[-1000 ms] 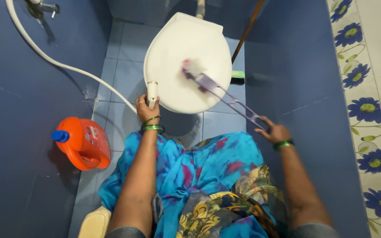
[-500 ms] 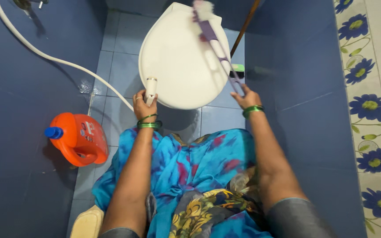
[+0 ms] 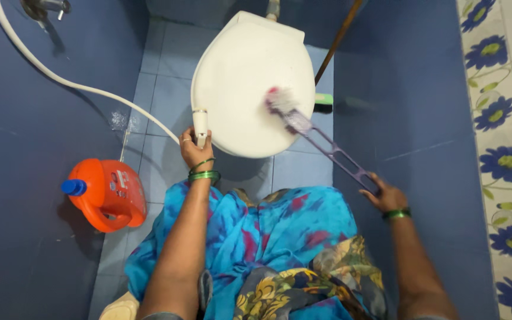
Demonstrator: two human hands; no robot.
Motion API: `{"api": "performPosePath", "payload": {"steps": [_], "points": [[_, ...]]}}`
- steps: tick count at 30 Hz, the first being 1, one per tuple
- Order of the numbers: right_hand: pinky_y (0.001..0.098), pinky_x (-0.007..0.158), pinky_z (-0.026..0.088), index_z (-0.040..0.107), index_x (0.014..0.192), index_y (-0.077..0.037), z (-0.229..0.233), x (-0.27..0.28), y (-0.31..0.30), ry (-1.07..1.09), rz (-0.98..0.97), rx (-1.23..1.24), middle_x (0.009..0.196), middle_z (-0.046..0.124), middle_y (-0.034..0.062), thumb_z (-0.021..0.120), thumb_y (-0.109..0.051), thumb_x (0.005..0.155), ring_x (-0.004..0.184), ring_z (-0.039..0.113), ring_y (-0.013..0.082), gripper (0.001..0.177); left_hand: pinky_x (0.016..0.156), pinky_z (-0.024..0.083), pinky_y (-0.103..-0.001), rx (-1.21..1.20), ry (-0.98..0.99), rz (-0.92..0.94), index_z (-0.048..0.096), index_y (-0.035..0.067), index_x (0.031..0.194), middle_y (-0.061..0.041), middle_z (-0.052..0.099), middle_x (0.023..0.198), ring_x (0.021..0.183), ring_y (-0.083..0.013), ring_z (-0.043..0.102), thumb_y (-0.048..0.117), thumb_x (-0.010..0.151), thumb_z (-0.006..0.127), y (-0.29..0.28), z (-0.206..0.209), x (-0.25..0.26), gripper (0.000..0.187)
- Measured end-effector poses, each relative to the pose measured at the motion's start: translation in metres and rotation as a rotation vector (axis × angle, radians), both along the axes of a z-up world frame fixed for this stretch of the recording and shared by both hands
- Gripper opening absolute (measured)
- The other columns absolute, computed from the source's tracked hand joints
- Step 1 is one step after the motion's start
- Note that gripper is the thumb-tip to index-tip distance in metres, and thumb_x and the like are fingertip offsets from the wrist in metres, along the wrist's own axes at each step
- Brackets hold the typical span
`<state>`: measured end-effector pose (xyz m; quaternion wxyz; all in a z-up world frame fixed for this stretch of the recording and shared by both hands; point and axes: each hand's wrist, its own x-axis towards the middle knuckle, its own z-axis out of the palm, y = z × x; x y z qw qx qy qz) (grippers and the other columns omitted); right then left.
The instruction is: The person cleans a toilet by scrubbing the inside of the bowl with a brush and spraying water from a hand-held sprayer, then repeats the process on the lid and outer surfaces.
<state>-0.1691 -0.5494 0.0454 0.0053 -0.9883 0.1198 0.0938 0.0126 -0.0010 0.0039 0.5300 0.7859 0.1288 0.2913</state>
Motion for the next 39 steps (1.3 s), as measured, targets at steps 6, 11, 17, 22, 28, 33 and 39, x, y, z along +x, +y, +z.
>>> {"api": "performPosePath", "payload": {"steps": [6,11,17,22,28,33,39], "points": [[0.0493,0.08,0.058,0.055,0.151,-0.028,-0.01,0.059,0.011,-0.143,-0.229,0.151,0.094,0.077,0.0183,0.069,-0.073,0.08,0.091,0.074,0.04,0.086,0.086,0.054,-0.044,0.096,-0.061,-0.046,0.065,0.001,0.112,-0.015,0.064,0.108,0.099,-0.0358,0.065,0.015,0.078,0.09,-0.007,-0.003,-0.001,0.044],[0.0498,0.083,0.057,0.059,0.145,-0.019,-0.011,0.164,0.094,-0.243,-0.174,0.317,0.104,0.073,0.0245,0.079,-0.07,0.075,0.1,0.07,0.0436,0.089,0.082,0.055,-0.043,0.093,-0.013,-0.048,0.066,0.002,0.11,-0.014,0.065,0.106,0.095,-0.034,0.065,0.018,0.08,0.09,0.001,-0.007,-0.004,0.042],[0.0492,0.086,0.056,0.054,0.148,-0.026,-0.009,0.178,0.159,-0.101,0.097,0.297,0.104,0.075,0.0207,0.075,-0.068,0.08,0.1,0.071,0.0403,0.083,0.081,0.054,-0.043,0.096,0.011,-0.01,0.066,0.001,0.11,-0.015,0.065,0.103,0.091,-0.0338,0.065,0.018,0.079,0.09,0.01,-0.007,-0.004,0.042],[0.0476,0.076,0.059,0.049,0.149,-0.041,-0.019,0.106,0.093,0.07,0.2,0.167,0.089,0.078,0.0127,0.069,-0.07,0.078,0.085,0.074,0.0352,0.08,0.083,0.054,-0.042,0.053,-0.041,-0.014,0.065,0.001,0.112,-0.015,0.064,0.106,0.093,-0.0327,0.066,0.017,0.08,0.089,0.004,-0.006,-0.001,0.043],[0.0481,0.067,0.058,0.047,0.151,-0.042,0.0,-0.001,0.009,-0.078,0.117,0.032,0.083,0.075,0.0132,0.066,-0.07,0.08,0.076,0.074,0.0362,0.079,0.084,0.055,-0.042,0.039,-0.038,-0.015,0.065,0.002,0.112,-0.014,0.064,0.108,0.096,-0.0326,0.065,0.017,0.08,0.09,-0.004,-0.003,0.0,0.043],[0.0504,0.067,0.057,0.049,0.151,-0.032,-0.002,0.017,0.003,-0.107,-0.17,0.02,0.084,0.077,0.0171,0.068,-0.07,0.084,0.08,0.073,0.0403,0.08,0.085,0.055,-0.042,0.039,-0.028,-0.045,0.065,0.002,0.112,-0.014,0.064,0.109,0.096,-0.0329,0.066,0.018,0.08,0.089,-0.007,-0.002,-0.003,0.042],[0.0522,0.074,0.058,0.054,0.15,-0.033,-0.023,0.133,0.078,-0.179,-0.099,0.188,0.087,0.075,0.0164,0.069,-0.067,0.083,0.084,0.073,0.0406,0.077,0.085,0.055,-0.043,0.087,-0.006,-0.057,0.067,0.003,0.111,-0.015,0.065,0.108,0.096,-0.0339,0.066,0.019,0.081,0.089,-0.001,-0.006,-0.008,0.042]]}}
